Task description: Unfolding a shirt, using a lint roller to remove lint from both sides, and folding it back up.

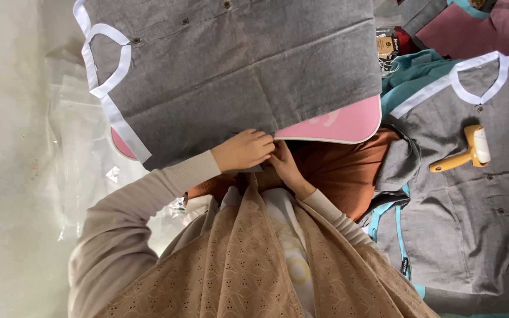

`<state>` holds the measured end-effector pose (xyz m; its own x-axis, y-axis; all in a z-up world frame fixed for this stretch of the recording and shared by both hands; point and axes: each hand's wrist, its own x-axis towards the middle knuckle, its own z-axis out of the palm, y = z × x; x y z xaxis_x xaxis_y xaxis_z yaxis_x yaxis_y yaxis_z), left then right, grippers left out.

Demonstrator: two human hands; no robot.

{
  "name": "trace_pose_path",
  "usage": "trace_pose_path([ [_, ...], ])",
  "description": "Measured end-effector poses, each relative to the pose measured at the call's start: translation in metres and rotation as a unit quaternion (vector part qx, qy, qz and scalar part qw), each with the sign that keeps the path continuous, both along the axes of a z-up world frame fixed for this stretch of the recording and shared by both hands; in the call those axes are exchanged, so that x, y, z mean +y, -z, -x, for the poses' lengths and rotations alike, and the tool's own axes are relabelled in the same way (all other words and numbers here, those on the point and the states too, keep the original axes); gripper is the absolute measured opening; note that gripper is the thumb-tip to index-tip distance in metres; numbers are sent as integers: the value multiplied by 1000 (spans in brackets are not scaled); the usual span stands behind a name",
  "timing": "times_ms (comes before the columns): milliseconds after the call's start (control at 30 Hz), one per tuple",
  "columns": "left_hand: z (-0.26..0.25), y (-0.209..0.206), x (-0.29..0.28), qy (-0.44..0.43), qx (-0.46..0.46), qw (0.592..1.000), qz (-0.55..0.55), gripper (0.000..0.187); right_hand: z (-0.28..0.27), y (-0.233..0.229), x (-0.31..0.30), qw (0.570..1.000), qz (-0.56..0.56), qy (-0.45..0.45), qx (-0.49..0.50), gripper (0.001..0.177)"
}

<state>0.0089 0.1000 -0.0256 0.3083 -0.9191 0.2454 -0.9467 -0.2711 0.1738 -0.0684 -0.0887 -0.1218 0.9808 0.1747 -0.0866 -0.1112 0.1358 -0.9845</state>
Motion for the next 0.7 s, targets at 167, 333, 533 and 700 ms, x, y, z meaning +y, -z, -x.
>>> trace_pose_path([
  [167,-16,-41,31,-50,48,997,-40,43,12,-89,-2,987,-94,-81,100,30],
  [333,-11,-74,40,-29,115,993,14,41,12,-158,-5,987,-138,-55,53,42],
  [533,-36,-90,37,-7,149,987,59,47,-22,-182,-6,993,66,-72,-60,45],
  [700,-48,-158,40,-23,229,964,136,55,-42,-174,-2,935,272,-85,-210,48],
])
